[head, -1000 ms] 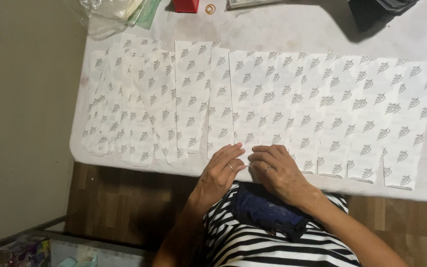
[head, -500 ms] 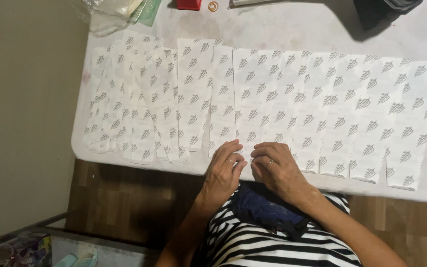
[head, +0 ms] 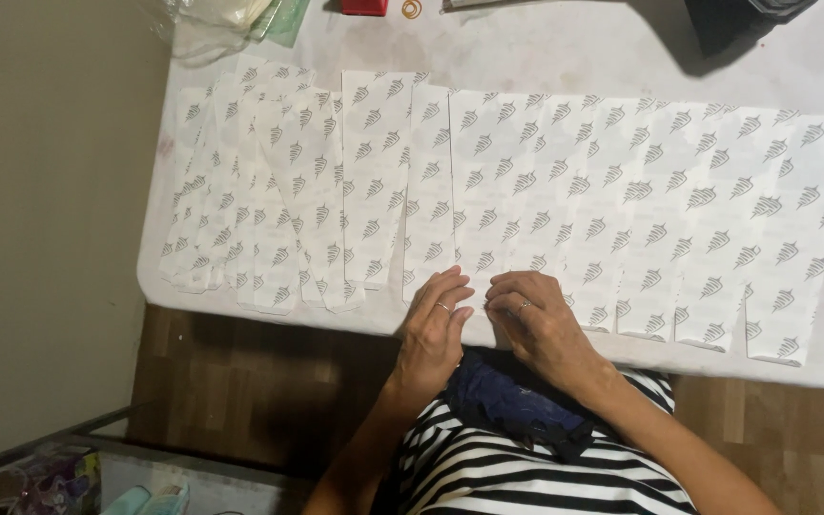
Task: Arranging and gluing printed paper strips on a work table to assemble a larger sheet or product wall.
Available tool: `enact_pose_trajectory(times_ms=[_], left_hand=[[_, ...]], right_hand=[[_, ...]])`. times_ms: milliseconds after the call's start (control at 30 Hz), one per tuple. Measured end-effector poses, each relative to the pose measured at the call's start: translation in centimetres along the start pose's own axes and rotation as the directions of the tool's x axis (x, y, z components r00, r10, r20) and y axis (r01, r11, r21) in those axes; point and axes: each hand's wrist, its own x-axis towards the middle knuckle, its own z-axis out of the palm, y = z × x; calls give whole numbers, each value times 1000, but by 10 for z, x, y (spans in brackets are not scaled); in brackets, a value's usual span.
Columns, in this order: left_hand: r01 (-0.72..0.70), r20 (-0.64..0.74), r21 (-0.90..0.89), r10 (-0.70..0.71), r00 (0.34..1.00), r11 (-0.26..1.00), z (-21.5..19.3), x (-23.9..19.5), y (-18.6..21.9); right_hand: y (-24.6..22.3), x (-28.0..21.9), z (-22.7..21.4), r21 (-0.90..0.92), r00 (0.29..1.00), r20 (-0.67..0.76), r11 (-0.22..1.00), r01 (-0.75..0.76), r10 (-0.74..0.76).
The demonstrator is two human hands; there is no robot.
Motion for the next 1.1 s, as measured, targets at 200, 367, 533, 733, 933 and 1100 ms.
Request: enact_pose_trajectory(times_ms=[200,367,533,733,933,1100], left_hand=[[-12,29,-5,12,1000,1000,-5,0,-1],[-114,-73,114,123,990,987,-17,-11,-19],[-89,39,207,83,996,974,-50,-10,-30],[-93,153,170,67,986,981,-67,-8,-36],[-86,211,133,57,976,987,-72,-8,-44],[-83,189,96,64,980,992,-74,-7,-46]], right_hand=[[3,-5,3,4,999,-24,1000,-21,21],[6,-5,4,-49,999,4,998,33,-33],[-10,19,5,-10,994,34,995,100,-99],[-19,39,27,53,965,83,968,246,-250],[-5,25,50,-25,952,68,953,302,-300],[-10,21,55,-73,942,54,939,335,-332]])
